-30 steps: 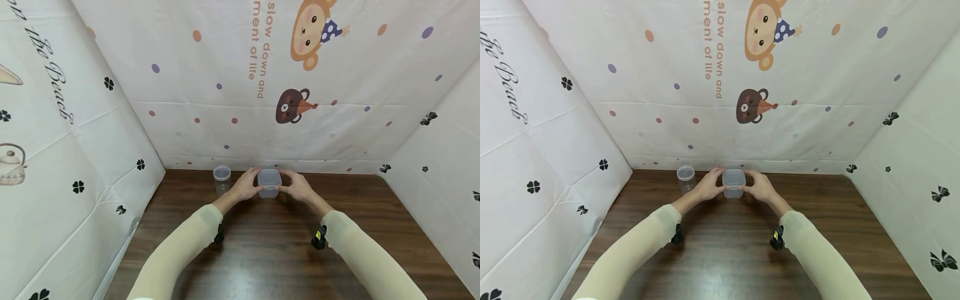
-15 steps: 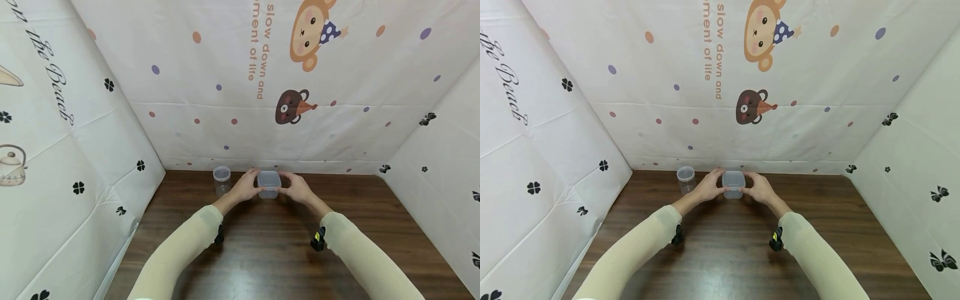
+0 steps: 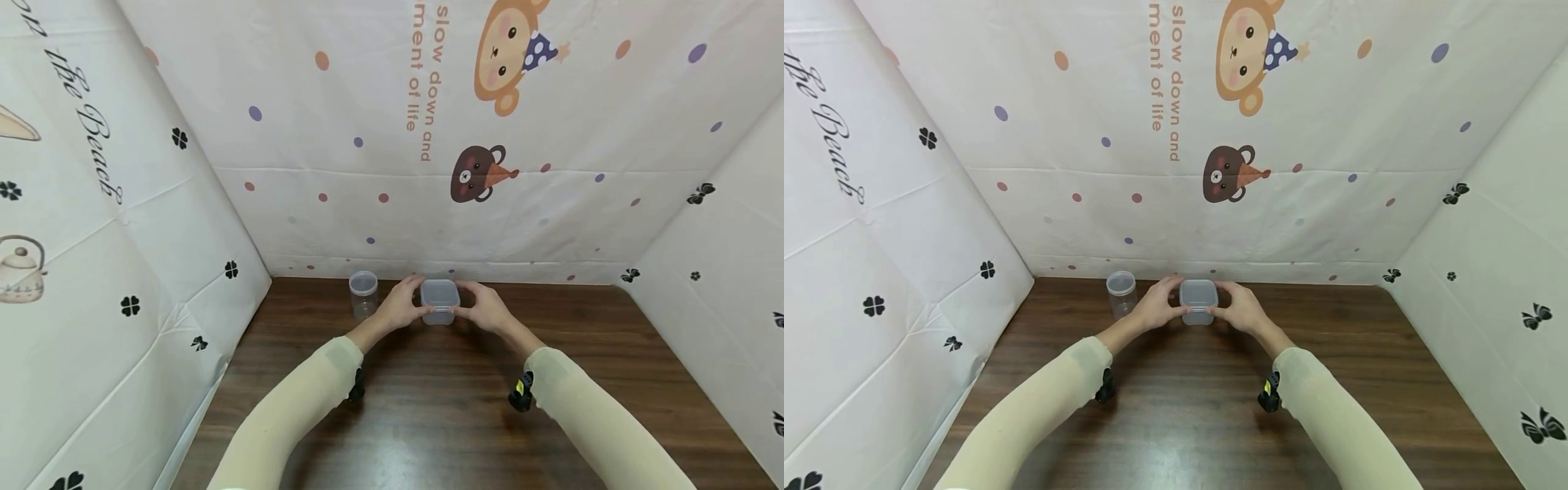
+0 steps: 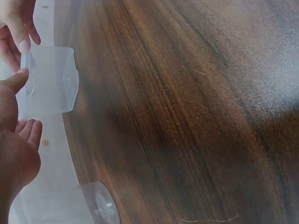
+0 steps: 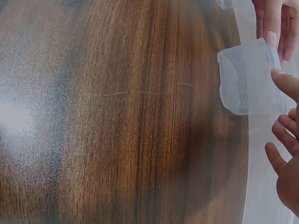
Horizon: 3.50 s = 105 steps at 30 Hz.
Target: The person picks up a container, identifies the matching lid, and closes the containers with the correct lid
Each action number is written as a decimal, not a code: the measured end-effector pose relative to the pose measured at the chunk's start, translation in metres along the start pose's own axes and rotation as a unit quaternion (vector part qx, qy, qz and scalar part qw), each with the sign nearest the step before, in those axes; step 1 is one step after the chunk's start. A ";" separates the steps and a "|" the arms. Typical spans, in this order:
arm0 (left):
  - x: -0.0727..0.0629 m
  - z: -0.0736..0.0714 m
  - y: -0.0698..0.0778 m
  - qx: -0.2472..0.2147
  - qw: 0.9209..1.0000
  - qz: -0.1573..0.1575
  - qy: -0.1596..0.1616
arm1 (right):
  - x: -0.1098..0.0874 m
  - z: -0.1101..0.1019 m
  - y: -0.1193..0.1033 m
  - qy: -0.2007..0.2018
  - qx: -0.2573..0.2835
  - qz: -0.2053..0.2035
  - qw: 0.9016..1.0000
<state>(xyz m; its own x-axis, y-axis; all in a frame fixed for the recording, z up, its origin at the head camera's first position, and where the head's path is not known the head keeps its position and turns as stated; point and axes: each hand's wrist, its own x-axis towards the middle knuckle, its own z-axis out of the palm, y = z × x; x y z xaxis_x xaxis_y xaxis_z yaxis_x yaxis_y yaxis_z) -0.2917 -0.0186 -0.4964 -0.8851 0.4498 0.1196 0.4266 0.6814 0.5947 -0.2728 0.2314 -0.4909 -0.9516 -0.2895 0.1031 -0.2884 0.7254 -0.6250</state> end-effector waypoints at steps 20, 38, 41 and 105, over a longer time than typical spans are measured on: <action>0.001 -0.001 -0.003 0.008 1.000 0.020 -0.002 | 0.000 0.000 -0.001 0.002 -0.013 -0.016 1.000; 0.000 0.001 -0.004 -0.005 1.000 -0.001 -0.012 | -0.003 0.003 -0.003 0.016 -0.013 0.002 1.000; 0.000 0.004 -0.007 -0.014 1.000 -0.008 -0.008 | -0.005 0.005 -0.003 0.014 -0.016 0.004 1.000; -0.001 0.003 0.004 -0.005 1.000 -0.016 -0.026 | -0.003 0.002 0.000 -0.009 -0.066 -0.040 0.997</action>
<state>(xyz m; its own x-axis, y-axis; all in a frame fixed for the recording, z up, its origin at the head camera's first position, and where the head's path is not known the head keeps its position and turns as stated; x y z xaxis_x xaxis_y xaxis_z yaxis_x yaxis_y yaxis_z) -0.2883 -0.0149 -0.4964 -0.8878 0.4564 0.0593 0.3954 0.6904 0.6058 -0.2701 0.2312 -0.4927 -0.9233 -0.3598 0.1343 -0.3759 0.7755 -0.5072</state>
